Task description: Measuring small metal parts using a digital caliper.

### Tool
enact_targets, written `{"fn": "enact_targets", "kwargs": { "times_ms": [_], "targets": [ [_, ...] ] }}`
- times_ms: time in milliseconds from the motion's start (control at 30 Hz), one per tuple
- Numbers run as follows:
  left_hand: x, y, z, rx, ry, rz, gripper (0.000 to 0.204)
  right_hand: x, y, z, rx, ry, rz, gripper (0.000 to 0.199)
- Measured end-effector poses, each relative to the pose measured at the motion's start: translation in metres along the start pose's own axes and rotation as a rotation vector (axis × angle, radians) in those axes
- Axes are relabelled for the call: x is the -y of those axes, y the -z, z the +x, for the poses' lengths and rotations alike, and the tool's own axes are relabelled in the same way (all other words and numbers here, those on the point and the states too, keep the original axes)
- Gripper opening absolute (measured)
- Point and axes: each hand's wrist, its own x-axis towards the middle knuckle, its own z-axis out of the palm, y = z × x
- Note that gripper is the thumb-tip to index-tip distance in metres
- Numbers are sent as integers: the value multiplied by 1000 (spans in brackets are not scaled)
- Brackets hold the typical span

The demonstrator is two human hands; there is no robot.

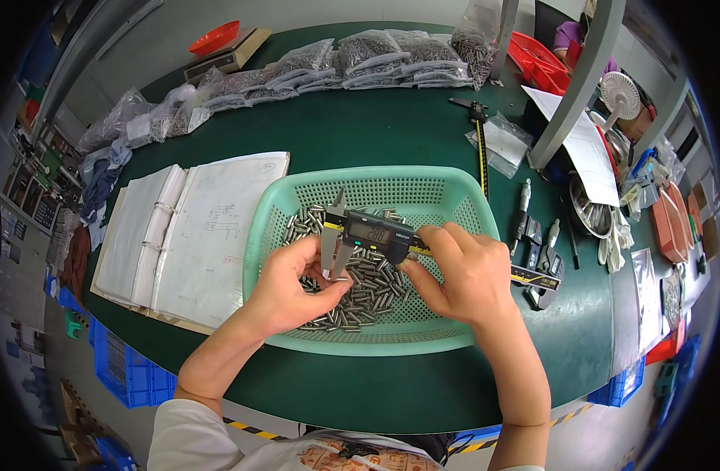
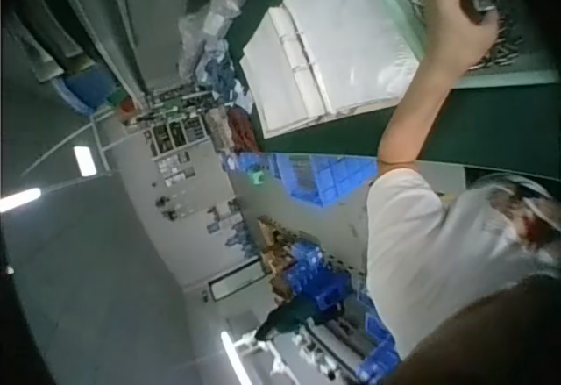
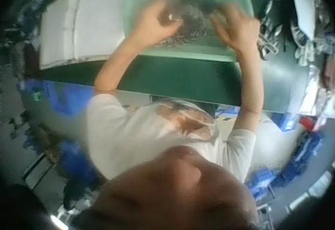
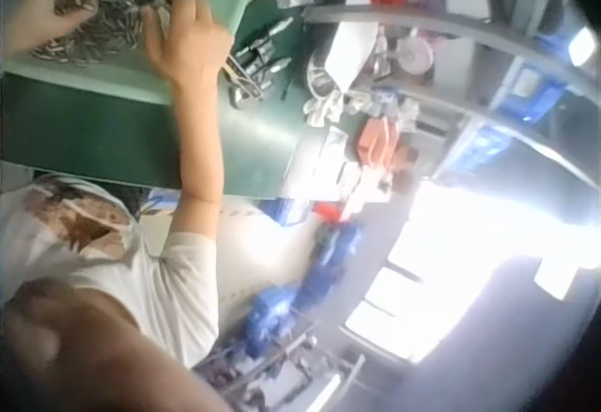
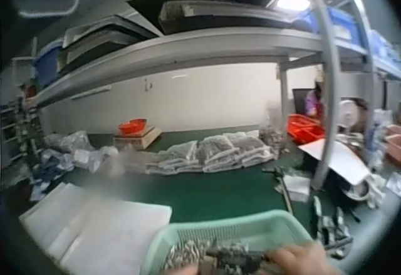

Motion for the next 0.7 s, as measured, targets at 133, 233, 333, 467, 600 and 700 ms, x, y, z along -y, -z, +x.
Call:
{"fn": "enact_targets", "kwargs": {
  "times_ms": [133, 233, 333, 467, 600, 700],
  "targets": [
    [-2, 1, 1, 43, 15, 14, 21, 2, 3, 1, 3, 13, -35, 28],
    [-1, 3, -1, 55, 36, 4, 21, 3, 1, 2, 9, 12, -34, 27],
    [-1, 4, -1, 80, 43, -33, 23, 1, 1, 1, -19, 10, -46, 27],
    [1, 3, 1, 91, 59, -70, 25, -2, 1, 0, -45, -9, -57, 28],
    [2, 4, 0, 47, 114, -16, 20, -2, 1, 0, -69, -38, -81, 28],
    [5, 4, 3, -32, 168, -99, 14, -3, 2, 0, -73, -124, -114, 26]
  ]
}}
